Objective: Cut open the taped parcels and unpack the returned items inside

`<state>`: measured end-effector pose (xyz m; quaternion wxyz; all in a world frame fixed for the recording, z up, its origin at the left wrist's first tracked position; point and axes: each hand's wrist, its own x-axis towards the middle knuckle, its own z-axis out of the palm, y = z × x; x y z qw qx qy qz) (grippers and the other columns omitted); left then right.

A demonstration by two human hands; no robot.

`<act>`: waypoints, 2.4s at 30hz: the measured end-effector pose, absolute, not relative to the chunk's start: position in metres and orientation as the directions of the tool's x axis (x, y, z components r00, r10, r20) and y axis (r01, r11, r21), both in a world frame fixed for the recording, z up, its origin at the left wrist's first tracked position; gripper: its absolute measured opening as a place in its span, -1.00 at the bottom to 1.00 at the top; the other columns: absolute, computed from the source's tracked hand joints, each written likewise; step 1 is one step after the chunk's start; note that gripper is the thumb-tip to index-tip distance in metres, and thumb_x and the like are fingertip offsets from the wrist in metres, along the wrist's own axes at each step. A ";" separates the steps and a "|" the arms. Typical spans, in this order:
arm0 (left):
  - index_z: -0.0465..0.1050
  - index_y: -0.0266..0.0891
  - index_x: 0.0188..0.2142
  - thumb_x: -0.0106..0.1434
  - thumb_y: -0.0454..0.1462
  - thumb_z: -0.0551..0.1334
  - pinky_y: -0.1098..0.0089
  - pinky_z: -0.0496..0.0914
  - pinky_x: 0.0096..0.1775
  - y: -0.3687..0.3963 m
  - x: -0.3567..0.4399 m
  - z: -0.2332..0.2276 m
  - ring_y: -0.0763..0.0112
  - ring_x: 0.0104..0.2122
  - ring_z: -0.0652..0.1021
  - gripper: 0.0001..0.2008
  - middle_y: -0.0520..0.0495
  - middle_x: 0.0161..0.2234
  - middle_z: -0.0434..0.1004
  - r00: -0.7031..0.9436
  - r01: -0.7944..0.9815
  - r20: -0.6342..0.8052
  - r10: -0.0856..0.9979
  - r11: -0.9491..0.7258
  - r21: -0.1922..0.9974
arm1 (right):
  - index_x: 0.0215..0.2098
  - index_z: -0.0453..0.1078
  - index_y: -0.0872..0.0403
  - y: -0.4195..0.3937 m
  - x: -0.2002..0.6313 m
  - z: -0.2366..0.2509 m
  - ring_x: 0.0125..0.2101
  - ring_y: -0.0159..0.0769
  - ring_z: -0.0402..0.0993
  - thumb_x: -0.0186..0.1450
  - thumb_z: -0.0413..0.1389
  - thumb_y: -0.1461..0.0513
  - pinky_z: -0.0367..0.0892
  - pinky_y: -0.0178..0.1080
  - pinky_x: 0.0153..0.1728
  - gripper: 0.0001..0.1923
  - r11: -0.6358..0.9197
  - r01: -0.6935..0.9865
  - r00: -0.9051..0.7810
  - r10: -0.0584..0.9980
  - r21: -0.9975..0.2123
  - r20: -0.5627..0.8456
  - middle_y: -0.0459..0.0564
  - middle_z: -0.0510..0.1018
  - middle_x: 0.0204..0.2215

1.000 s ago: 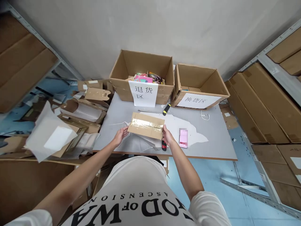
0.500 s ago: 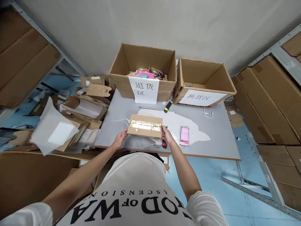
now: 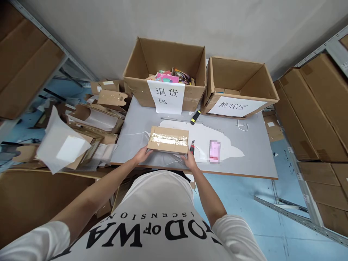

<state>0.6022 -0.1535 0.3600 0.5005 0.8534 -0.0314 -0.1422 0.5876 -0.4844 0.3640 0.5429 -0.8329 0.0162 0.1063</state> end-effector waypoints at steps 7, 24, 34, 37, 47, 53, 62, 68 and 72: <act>0.36 -0.25 0.05 0.24 -0.07 0.11 0.16 0.31 0.06 -0.158 0.602 0.357 0.09 0.01 0.48 -0.54 -0.19 0.00 0.50 0.964 0.070 -0.189 -0.186 -0.507 0.859 | 0.08 0.31 0.11 -0.481 0.592 0.362 -0.25 -0.18 0.51 0.22 0.05 0.13 0.39 -0.13 -0.15 -0.52 -0.452 -0.193 0.969 0.050 -0.871 -0.241 0.07 0.58 -0.21; 0.38 -0.35 0.01 0.02 -0.01 0.32 0.14 0.40 -0.03 -0.164 0.648 0.405 0.12 -0.11 0.57 -0.36 -0.25 -0.16 0.59 0.942 0.333 -0.332 0.046 -0.022 0.943 | -0.29 0.55 0.10 -0.480 0.655 0.433 -0.28 -0.15 0.52 0.28 -0.07 -0.11 0.31 -0.25 -0.27 -0.46 -0.634 -0.239 0.963 -0.056 -0.735 -0.265 0.03 0.64 -0.32; 0.50 -0.35 -0.12 -0.17 -0.04 0.44 0.15 0.42 -0.05 -0.169 0.664 0.390 0.12 -0.13 0.58 -0.36 -0.19 -0.24 0.63 0.912 0.410 -0.410 -0.007 0.037 0.911 | -0.45 0.55 0.08 -0.478 0.668 0.412 -0.37 -0.19 0.52 0.27 -0.06 -0.13 0.25 -0.30 -0.40 -0.45 -0.692 -0.334 0.927 -0.121 -0.640 -0.354 0.06 0.63 -0.43; 0.50 -0.36 -0.10 -0.19 -0.02 0.45 0.15 0.45 -0.10 -0.167 0.669 0.387 0.10 -0.13 0.57 -0.31 -0.21 -0.25 0.62 0.892 0.453 -0.452 -0.026 0.045 0.890 | -0.44 0.56 0.09 -0.478 0.673 0.408 -0.38 -0.19 0.53 0.26 -0.05 -0.14 0.26 -0.30 -0.41 -0.44 -0.693 -0.330 0.930 -0.121 -0.641 -0.347 0.08 0.63 -0.44; 0.44 -0.40 -0.01 -0.18 0.01 0.46 0.15 0.45 -0.10 -0.168 0.666 0.386 0.09 -0.11 0.56 -0.21 -0.25 -0.20 0.60 0.880 0.474 -0.474 -0.025 0.085 0.876 | -0.41 0.56 0.09 -0.480 0.673 0.402 -0.32 -0.15 0.54 0.20 -0.02 -0.19 0.32 -0.27 -0.34 -0.42 -0.624 -0.358 0.923 -0.126 -0.695 -0.363 0.07 0.64 -0.39; 0.40 -0.33 0.04 0.07 0.07 0.29 0.15 0.42 -0.03 -0.165 0.657 0.380 0.13 -0.02 0.51 -0.33 -0.26 -0.04 0.53 0.886 0.462 -0.463 0.032 0.037 0.886 | -0.33 0.54 0.14 -0.486 0.662 0.391 -0.25 -0.13 0.55 0.25 -0.04 -0.14 0.40 -0.19 -0.21 -0.43 -0.435 -0.394 0.918 -0.147 -0.810 -0.368 0.10 0.63 -0.32; 0.36 -0.31 0.11 -0.05 -0.10 0.35 0.08 0.19 0.19 -0.156 0.595 0.336 0.07 0.18 0.33 -0.29 -0.25 0.12 0.40 0.943 0.313 -0.326 -0.064 -0.165 0.935 | 0.19 0.27 0.04 -0.492 0.593 0.367 -0.14 -0.13 0.51 0.11 0.16 0.20 0.37 -0.08 -0.05 -0.35 -0.481 -0.236 0.956 0.040 -0.845 -0.290 0.04 0.59 -0.14; 0.51 -0.27 -0.07 0.12 -0.05 0.19 0.07 0.27 0.11 -0.163 0.593 0.341 0.03 0.04 0.47 -0.53 -0.18 -0.05 0.55 0.968 0.218 -0.245 -0.043 -0.330 0.918 | 0.19 0.22 0.06 -0.478 0.591 0.360 -0.24 -0.15 0.52 0.21 0.05 0.19 0.38 -0.07 -0.12 -0.44 -0.541 -0.211 0.963 0.029 -0.814 -0.269 0.03 0.61 -0.23; 0.55 -0.19 -0.17 0.17 -0.07 0.14 0.16 0.36 -0.03 -0.160 0.594 0.359 0.04 -0.10 0.54 -0.64 -0.12 -0.14 0.61 0.977 0.166 -0.209 -0.044 -0.459 0.873 | 0.05 0.36 0.07 -0.481 0.594 0.367 -0.27 -0.16 0.52 0.24 0.04 0.11 0.38 -0.12 -0.16 -0.57 -0.567 -0.182 0.965 0.054 -0.804 -0.256 0.03 0.61 -0.28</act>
